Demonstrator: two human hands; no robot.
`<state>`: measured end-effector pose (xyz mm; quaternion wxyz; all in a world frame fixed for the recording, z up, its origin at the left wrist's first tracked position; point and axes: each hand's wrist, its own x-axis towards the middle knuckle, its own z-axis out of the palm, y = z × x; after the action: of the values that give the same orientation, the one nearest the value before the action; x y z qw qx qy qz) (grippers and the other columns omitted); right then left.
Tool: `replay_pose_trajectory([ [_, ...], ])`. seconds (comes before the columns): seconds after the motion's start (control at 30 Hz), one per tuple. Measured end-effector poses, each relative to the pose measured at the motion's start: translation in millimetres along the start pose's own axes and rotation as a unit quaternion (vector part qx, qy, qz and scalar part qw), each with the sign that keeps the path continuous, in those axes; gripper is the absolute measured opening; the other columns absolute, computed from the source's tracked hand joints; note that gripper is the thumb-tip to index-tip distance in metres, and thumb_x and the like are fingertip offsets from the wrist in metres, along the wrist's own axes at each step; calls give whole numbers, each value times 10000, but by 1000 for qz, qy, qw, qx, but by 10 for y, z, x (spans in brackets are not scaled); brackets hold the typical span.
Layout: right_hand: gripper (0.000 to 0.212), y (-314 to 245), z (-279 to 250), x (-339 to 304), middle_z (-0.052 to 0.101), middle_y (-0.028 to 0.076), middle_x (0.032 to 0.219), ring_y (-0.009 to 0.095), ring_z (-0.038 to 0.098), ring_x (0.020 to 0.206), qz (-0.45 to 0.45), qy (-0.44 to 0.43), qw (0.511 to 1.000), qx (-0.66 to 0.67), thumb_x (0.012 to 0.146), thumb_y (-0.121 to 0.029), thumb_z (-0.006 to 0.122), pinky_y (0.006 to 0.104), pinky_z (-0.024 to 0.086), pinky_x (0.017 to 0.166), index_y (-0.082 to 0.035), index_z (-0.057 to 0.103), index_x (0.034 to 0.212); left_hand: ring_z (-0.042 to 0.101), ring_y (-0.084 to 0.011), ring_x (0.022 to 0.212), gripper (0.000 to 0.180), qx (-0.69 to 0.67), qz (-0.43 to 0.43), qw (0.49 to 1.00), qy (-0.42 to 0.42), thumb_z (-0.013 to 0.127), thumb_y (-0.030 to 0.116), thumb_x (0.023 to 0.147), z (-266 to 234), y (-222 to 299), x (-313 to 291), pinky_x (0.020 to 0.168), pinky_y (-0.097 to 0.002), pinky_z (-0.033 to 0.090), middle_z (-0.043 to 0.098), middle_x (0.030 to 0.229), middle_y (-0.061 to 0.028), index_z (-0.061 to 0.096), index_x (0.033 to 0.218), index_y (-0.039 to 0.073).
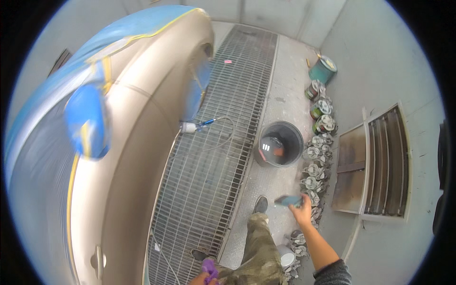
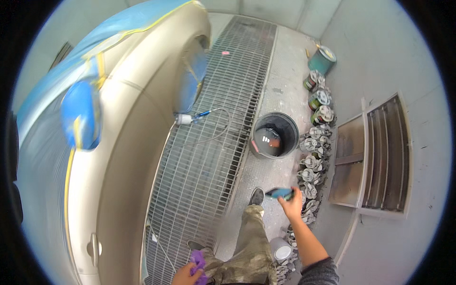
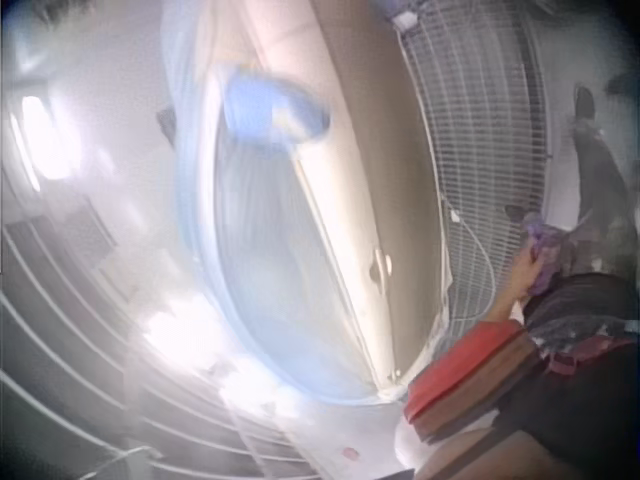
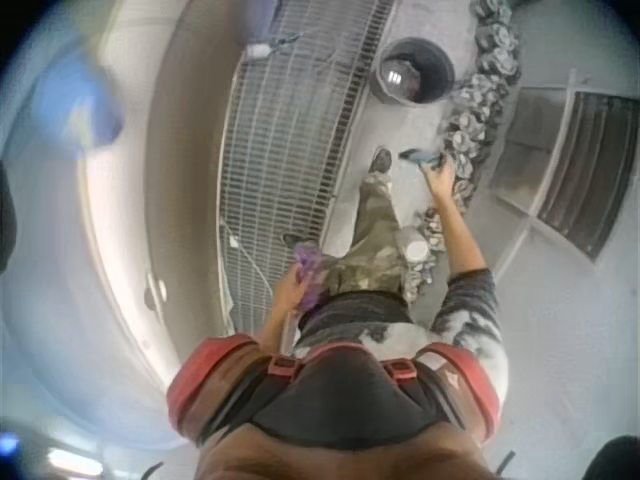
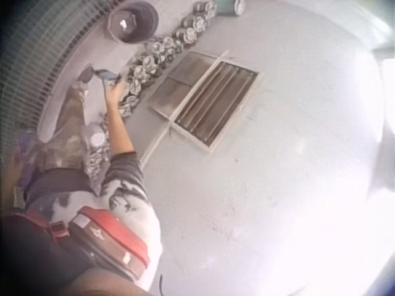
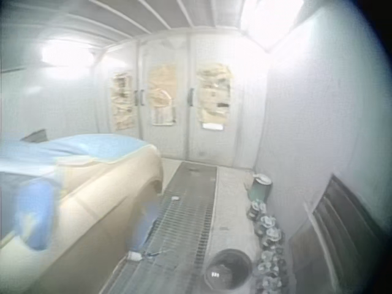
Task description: The person sands a silver car bumper with a green sanding block, then wipes the surface with a purple cloth. They rinse the sanding block in a bucket of water and continue sanding and wiping the bumper. Finally, they use a spray gun to apply a coating to the bumper.
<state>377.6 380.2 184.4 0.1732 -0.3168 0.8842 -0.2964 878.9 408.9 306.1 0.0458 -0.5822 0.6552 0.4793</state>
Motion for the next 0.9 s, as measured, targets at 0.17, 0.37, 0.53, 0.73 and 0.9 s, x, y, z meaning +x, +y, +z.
replay_pose_trajectory([
  [0.17,735,512,764,1706,614,211,1074,356,624,1000,65,14,997,45,641,-223,819,427,494,905,-5,453,1240,642,-373,967,489,71,-76,993,-47,611,332,976,257,541,718,836,-431,498,655,1081,-244,535,1335,9],
  [0.37,680,965,1555,3084,641,201,1161,384,502,1244,14,-107,973,-206,647,-303,843,467,417,989,-32,518,1179,624,-196,981,458,-76,-159,980,-91,642,250,980,445,1334,1195,876,-366,522,678,1090,-113,543,1335,-22],
  [0.53,731,1293,1993,3360,616,217,1251,396,335,1411,-38,-181,931,-316,686,-373,831,512,252,1151,4,515,1227,610,-118,810,431,-207,-358,909,-40,655,293,974,221,2077,1948,703,-284,518,656,980,-53,588,1277,-7],
  [0.73,575,1306,2014,3372,594,198,1338,371,326,1435,44,-323,871,-367,806,-368,687,540,144,1200,3,601,1237,565,-74,752,374,-209,-305,928,-42,637,310,989,-200,2133,3107,643,-232,476,614,864,8,614,1229,24],
  [0.9,317,1063,2110,3157,692,169,1075,373,530,1208,35,-284,908,-305,836,-317,662,532,310,1086,-45,710,992,567,-64,789,279,-303,-312,900,-11,635,250,998,-568,2207,3873,656,-212,454,623,893,10,629,1177,36],
])
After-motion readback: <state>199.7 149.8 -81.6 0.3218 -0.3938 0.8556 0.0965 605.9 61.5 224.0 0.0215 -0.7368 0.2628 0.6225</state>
